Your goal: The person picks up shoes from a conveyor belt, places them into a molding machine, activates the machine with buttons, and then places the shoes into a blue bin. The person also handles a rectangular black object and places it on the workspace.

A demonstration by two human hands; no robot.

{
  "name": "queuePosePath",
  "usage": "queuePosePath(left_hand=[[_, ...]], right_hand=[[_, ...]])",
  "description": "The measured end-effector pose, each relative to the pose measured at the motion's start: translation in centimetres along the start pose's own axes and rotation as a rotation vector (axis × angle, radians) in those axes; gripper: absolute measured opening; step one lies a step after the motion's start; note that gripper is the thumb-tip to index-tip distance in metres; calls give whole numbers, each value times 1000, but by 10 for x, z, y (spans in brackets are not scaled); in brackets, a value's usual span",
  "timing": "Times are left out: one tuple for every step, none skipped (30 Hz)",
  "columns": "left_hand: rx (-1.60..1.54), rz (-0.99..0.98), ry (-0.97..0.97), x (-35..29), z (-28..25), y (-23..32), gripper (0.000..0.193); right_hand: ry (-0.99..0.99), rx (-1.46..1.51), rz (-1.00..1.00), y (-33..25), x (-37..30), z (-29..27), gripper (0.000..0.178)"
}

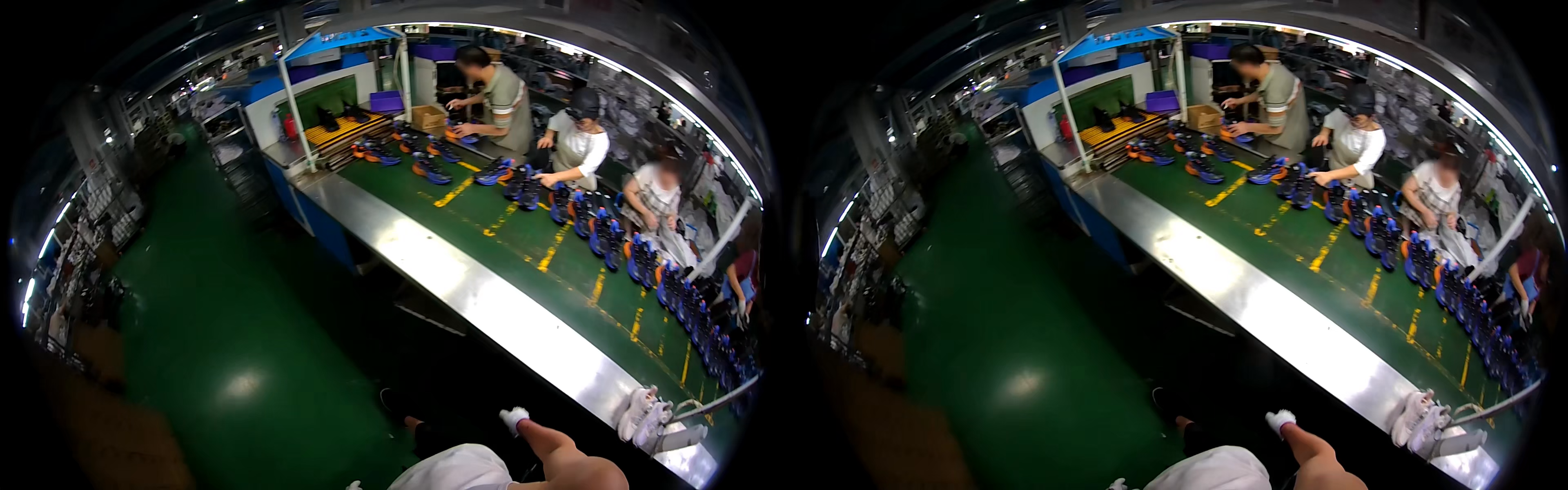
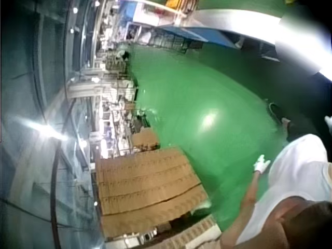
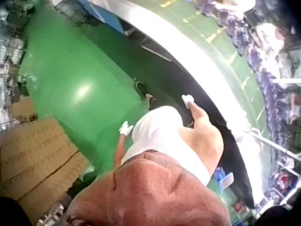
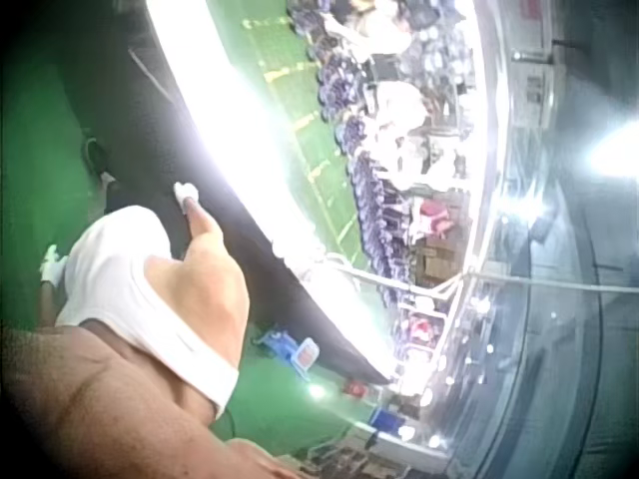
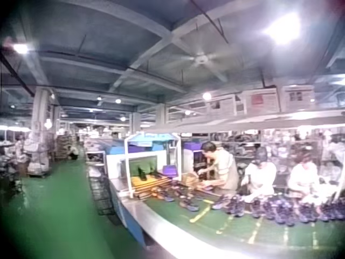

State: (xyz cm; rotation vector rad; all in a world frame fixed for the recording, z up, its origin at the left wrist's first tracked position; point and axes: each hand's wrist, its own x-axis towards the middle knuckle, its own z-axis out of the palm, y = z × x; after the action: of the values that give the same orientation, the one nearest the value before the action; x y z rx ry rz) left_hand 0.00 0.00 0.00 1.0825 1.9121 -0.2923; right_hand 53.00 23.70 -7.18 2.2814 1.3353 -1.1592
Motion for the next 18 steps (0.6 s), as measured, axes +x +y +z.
queuePosePath(left_hand=[[-42, -33, 11, -6, 18, -5, 84], [-82, -39, 10, -6, 40, -3, 83], [-68, 18, 85, 28, -3, 17, 80], [-145, 19, 73, 59, -26, 21, 78], [-241, -11, 39, 86, -34, 11, 76], [-335, -114, 47, 97, -52, -23, 75], [-473, -232, 48, 103, -71, -61, 74], [-646, -338, 39, 104, -73, -96, 74], [-765, -339, 37, 124, -80, -96, 74], [-821, -322, 66, 143, -101, -93, 75], [-813, -310, 173, 134, -97, -87, 73], [-789, -277, 273, 129, -94, -76, 71], [-767, -191, 349, 132, -116, -35, 69], [-832, -255, 397, 123, -127, -30, 66], [-896, -301, 446, 120, -147, -21, 63], [-916, -328, 443, 107, -198, 1, 65], [-899, -380, 448, 116, -196, -20, 64], [-873, -417, 446, 131, -194, -45, 62]], right_hand=[[-66, 128, 107, -9, 27, -5, 84], [-48, 138, 119, -7, 53, -12, 83], [-40, 340, 62, -127, 91, 17, 81], [14, 258, 20, -130, 126, -9, 80], [33, 128, -9, -119, 139, -24, 78], [-82, 131, -22, -178, 125, -5, 76], [-202, 178, -73, -279, 100, 12, 75], [-149, 78, -213, -357, 66, 21, 70], [-132, -12, -248, -385, 71, 12, 66], [-235, -309, -453, -426, 82, -1, 65], [-199, -152, -357, -464, 63, 11, 64], [-169, -55, -364, -486, 56, 19, 65], [-56, -61, -397, -499, 70, 17, 54], [-78, -82, -437, -538, 53, 31, 54], [-135, -164, -480, -574, 45, 37, 55], [-206, -153, -505, -618, 37, 37, 56], [-300, -147, -555, -663, 12, 48, 57], [-333, -166, -619, -694, -4, 58, 59]])
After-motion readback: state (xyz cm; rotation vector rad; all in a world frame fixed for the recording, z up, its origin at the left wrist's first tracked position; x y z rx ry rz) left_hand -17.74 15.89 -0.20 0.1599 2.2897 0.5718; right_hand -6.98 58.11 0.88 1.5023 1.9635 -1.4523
